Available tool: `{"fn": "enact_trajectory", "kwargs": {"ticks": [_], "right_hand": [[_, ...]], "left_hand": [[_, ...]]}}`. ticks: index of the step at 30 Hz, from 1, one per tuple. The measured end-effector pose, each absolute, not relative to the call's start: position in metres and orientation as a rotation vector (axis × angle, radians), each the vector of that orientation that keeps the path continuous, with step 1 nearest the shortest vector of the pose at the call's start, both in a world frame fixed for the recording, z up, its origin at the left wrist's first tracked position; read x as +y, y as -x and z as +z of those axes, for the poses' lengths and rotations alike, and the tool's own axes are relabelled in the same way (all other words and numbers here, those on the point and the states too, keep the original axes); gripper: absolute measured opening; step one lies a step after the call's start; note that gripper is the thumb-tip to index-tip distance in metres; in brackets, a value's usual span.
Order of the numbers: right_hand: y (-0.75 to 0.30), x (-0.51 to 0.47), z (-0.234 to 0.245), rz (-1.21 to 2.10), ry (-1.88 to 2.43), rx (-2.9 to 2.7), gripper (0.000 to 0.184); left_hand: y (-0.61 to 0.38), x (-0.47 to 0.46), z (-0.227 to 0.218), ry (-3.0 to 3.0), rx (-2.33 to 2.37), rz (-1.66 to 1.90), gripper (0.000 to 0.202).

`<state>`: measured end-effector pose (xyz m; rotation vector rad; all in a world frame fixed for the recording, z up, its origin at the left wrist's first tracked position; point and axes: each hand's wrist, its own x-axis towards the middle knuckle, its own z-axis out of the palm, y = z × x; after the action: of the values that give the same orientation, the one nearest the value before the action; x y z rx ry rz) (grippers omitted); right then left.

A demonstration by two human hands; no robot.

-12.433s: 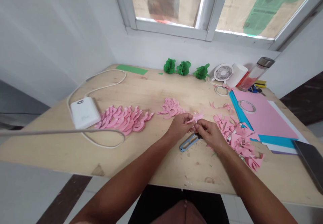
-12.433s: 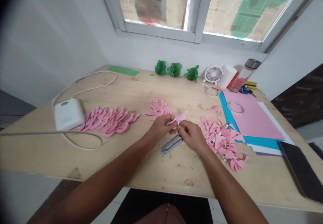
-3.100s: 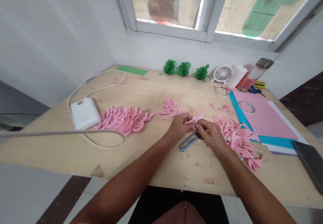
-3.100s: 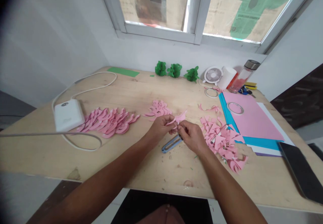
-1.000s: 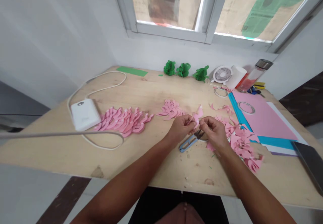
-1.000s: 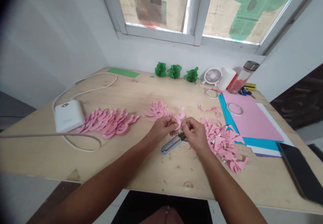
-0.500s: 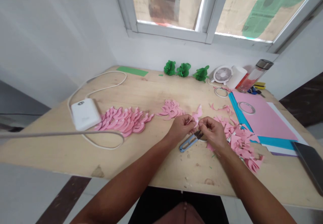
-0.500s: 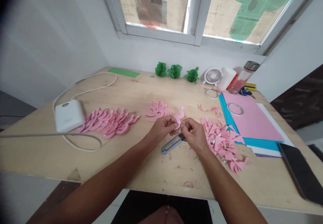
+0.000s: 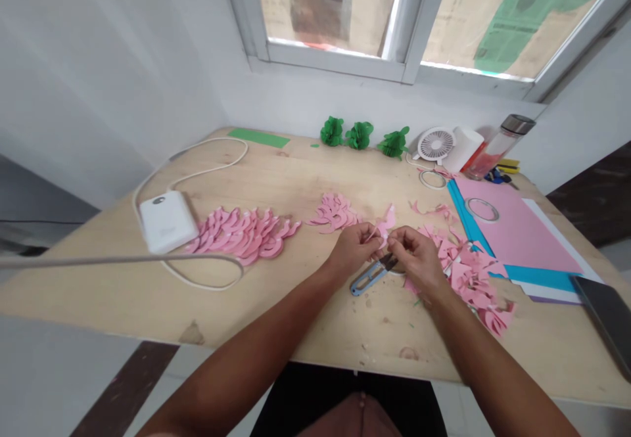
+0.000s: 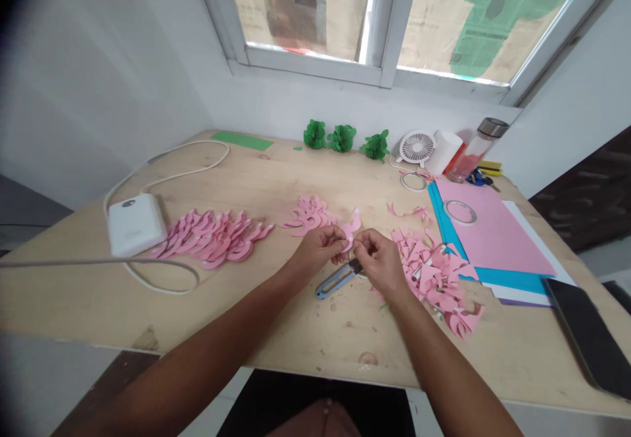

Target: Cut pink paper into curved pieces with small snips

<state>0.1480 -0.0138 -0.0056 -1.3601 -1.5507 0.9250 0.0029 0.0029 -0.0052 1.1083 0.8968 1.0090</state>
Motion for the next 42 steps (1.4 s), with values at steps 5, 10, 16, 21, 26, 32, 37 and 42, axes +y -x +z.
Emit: {"fn": "enact_trajectory", "kwargs": {"ticks": [5,10,16,21,26,32,37,42], "right_hand": [[-0.149,-0.014,-0.007,0.881,1.372,-1.564,0.015],[-0.15,-0.013,-0.008,0.872,1.382,-1.549,0.017],[-0.148,-0.015,-0.005,0.915,1.347,-1.55,0.017],[-0.147,-0.015,-0.006,0.997,1.31,-1.593,0.019],[-0.148,-0.015,-0.005,0.975,1.318,-1.601,0.023],[-0.148,-0.015,-0.002,0.96,1.328,-1.606,0.02],[-0.147,-0.015,-0.006,0.971,1.342,-1.591,0.019],[-0.148,-0.015,-0.007,0.975,1.332,-1.599,0.02]], "left_hand": [[-0.003,0.002,-0.005,-1.119,0.884,0.995,0.011],[-0.004,0.001,-0.002,-1.122,0.882,0.997,0.011],[-0.003,-0.001,0.003,-1.102,0.898,1.05,0.013],[-0.003,-0.002,0.008,-1.09,0.899,1.085,0.014],[-0.003,-0.002,0.008,-1.102,0.905,1.083,0.013],[-0.002,-0.002,0.006,-1.104,0.904,1.071,0.013],[-0.002,-0.002,0.006,-1.105,0.899,1.061,0.012],[-0.002,-0.001,0.005,-1.102,0.893,1.051,0.012]]}}
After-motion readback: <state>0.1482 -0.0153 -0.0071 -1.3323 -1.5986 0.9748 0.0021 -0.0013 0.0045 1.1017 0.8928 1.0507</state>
